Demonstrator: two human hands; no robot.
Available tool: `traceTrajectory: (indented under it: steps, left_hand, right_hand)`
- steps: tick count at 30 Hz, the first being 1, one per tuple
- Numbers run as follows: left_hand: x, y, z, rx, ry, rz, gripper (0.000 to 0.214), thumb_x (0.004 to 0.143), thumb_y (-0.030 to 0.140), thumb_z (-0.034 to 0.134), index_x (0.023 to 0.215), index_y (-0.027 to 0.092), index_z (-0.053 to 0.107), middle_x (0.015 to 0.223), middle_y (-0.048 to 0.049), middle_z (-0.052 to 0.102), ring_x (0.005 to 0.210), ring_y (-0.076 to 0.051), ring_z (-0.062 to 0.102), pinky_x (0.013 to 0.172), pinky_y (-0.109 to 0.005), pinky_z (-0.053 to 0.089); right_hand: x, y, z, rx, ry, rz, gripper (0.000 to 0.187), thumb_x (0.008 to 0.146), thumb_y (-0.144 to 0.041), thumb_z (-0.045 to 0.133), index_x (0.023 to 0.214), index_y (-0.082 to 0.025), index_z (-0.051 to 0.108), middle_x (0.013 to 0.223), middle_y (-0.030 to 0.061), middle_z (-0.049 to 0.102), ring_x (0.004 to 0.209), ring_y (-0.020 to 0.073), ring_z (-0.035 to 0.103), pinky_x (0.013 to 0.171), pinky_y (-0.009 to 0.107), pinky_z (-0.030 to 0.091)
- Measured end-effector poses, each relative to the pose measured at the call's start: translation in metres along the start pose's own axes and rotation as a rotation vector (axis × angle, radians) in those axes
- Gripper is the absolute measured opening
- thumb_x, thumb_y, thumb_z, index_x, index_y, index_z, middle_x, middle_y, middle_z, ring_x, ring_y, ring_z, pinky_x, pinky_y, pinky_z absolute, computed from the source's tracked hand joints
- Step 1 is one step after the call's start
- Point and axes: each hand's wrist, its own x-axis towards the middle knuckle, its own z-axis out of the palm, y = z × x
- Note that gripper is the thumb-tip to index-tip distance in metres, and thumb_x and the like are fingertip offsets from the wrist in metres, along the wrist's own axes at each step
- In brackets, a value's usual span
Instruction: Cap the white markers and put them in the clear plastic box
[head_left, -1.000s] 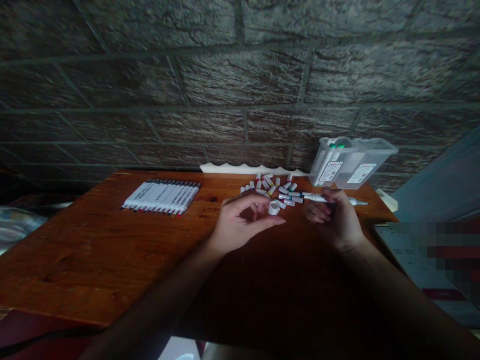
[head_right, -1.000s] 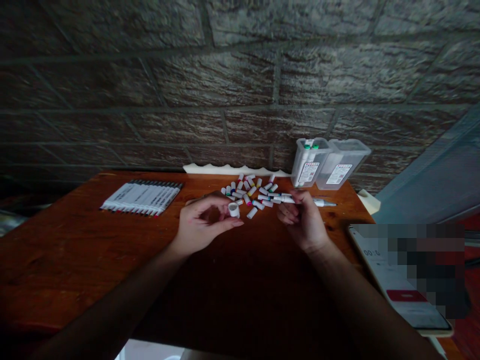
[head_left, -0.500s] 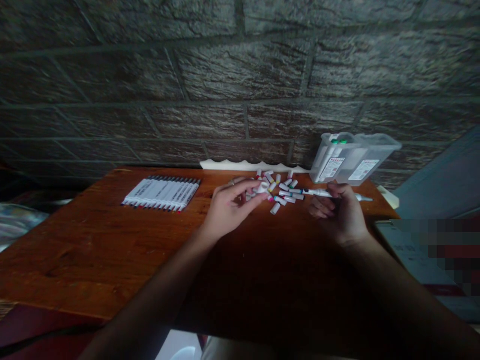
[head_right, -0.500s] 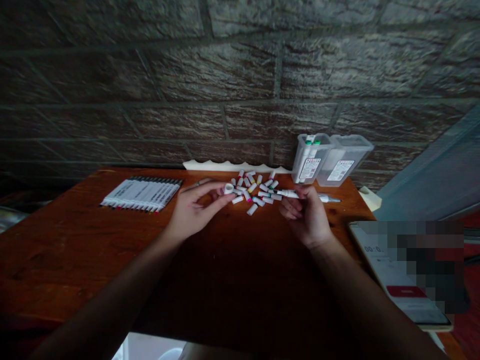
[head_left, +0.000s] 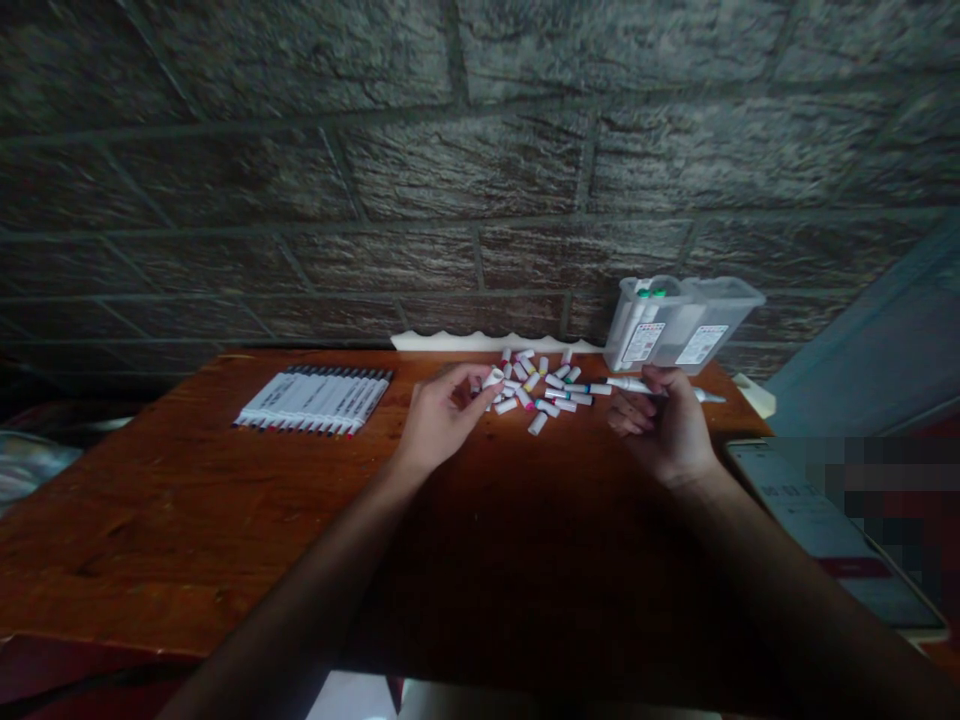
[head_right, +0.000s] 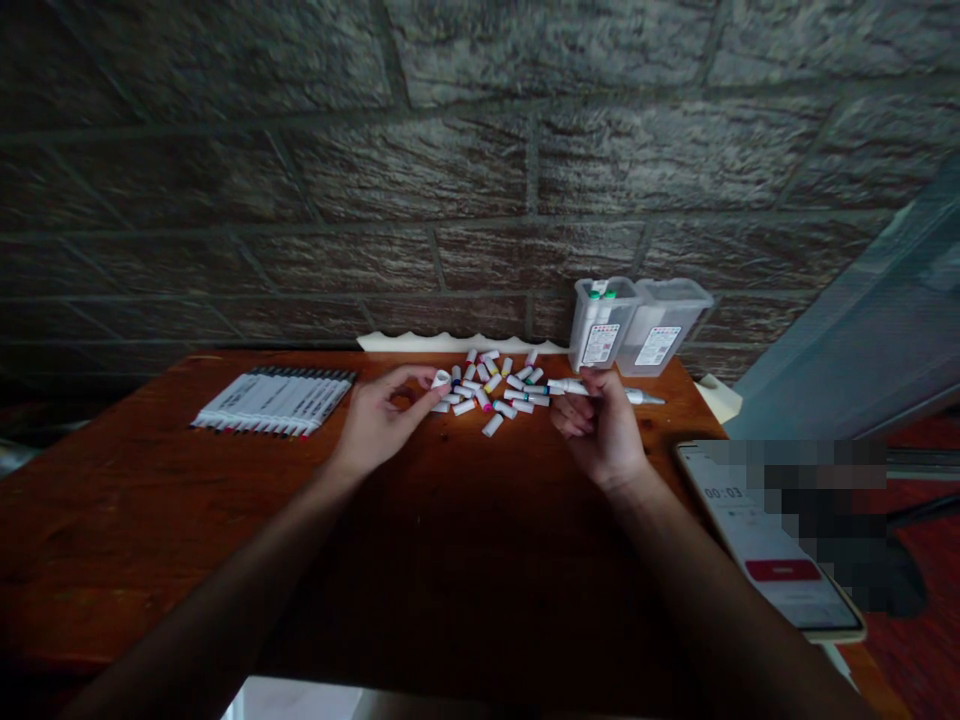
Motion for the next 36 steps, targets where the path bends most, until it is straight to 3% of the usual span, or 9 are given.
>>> traceTrajectory:
  steps: [5,8,12,17,21,26,31,36]
  left_hand:
    - [-0.003,-0.006,0.008,0.107,-0.245,0.083,0.014,0.084,0.026,0.065,0.096,0.021,0.071,0.098,-0.0047,0.072,0.092,-0.019,0.066,0.085,-0.034,0.051]
    - [-0.008,-0.01,0.019,0.155,-0.318,0.106,0.014,0.084,0.022,0.064,0.096,0.021,0.071,0.1,-0.0044,0.072,0.095,-0.02,0.066,0.088,-0.036,0.051]
    - [-0.014,-0.014,0.027,0.204,-0.326,0.085,0.018,0.086,0.025,0.063,0.102,0.022,0.07,0.104,-0.0041,0.072,0.096,-0.021,0.066,0.09,-0.037,0.051]
    - [-0.009,-0.016,0.021,0.219,-0.329,0.107,0.023,0.086,0.033,0.063,0.105,0.022,0.07,0.102,-0.0048,0.072,0.095,-0.021,0.066,0.087,-0.036,0.051]
    - [-0.001,-0.023,0.012,0.271,-0.273,0.137,0.022,0.091,0.029,0.054,0.104,0.02,0.069,0.106,-0.0067,0.071,0.1,-0.021,0.063,0.093,-0.039,0.048]
    - [0.0,-0.031,0.011,0.393,-0.362,0.131,0.026,0.092,0.022,0.046,0.106,0.018,0.068,0.107,-0.0087,0.068,0.103,-0.022,0.06,0.097,-0.042,0.045]
    - [-0.005,-0.029,0.017,0.438,-0.372,0.13,0.029,0.088,0.021,0.05,0.113,0.018,0.065,0.115,-0.0098,0.065,0.11,-0.025,0.055,0.1,-0.043,0.043]
    - [-0.005,-0.026,0.02,0.404,-0.368,0.107,0.023,0.09,0.023,0.05,0.104,0.017,0.067,0.109,-0.011,0.066,0.109,-0.027,0.056,0.098,-0.044,0.043]
  right_hand:
    - [0.001,0.001,0.0,-0.011,0.021,0.021,0.03,0.072,-0.019,0.058,0.057,-0.021,0.032,0.042,-0.0093,0.026,0.04,0.0061,0.013,0.037,0.02,0.015]
    - [0.001,0.003,0.001,-0.019,0.026,0.02,0.03,0.071,-0.019,0.059,0.057,-0.021,0.032,0.041,-0.0095,0.026,0.04,0.0061,0.013,0.037,0.02,0.015]
    - [0.001,0.005,0.001,-0.035,0.022,0.015,0.031,0.071,-0.019,0.06,0.057,-0.021,0.032,0.041,-0.0098,0.026,0.039,0.006,0.014,0.037,0.02,0.015]
    - [0.0,0.005,0.001,-0.048,0.011,0.02,0.032,0.072,-0.02,0.061,0.058,-0.021,0.032,0.042,-0.01,0.026,0.039,0.006,0.014,0.036,0.019,0.016]
    - [0.0,0.005,0.002,-0.039,-0.004,0.016,0.031,0.073,-0.02,0.061,0.059,-0.021,0.033,0.042,-0.01,0.027,0.039,0.0061,0.013,0.036,0.019,0.016]
    - [-0.001,0.007,0.004,-0.056,-0.052,0.029,0.033,0.075,-0.023,0.062,0.059,-0.021,0.033,0.043,-0.0101,0.025,0.038,0.0057,0.013,0.035,0.019,0.016]
    - [-0.002,0.008,0.004,-0.065,-0.072,0.036,0.035,0.076,-0.027,0.064,0.06,-0.021,0.034,0.044,-0.0104,0.026,0.038,0.0054,0.013,0.035,0.018,0.018]
    - [-0.001,0.009,0.003,-0.049,-0.103,0.054,0.032,0.078,-0.027,0.065,0.06,-0.02,0.038,0.044,-0.0101,0.027,0.039,0.0053,0.013,0.036,0.017,0.017]
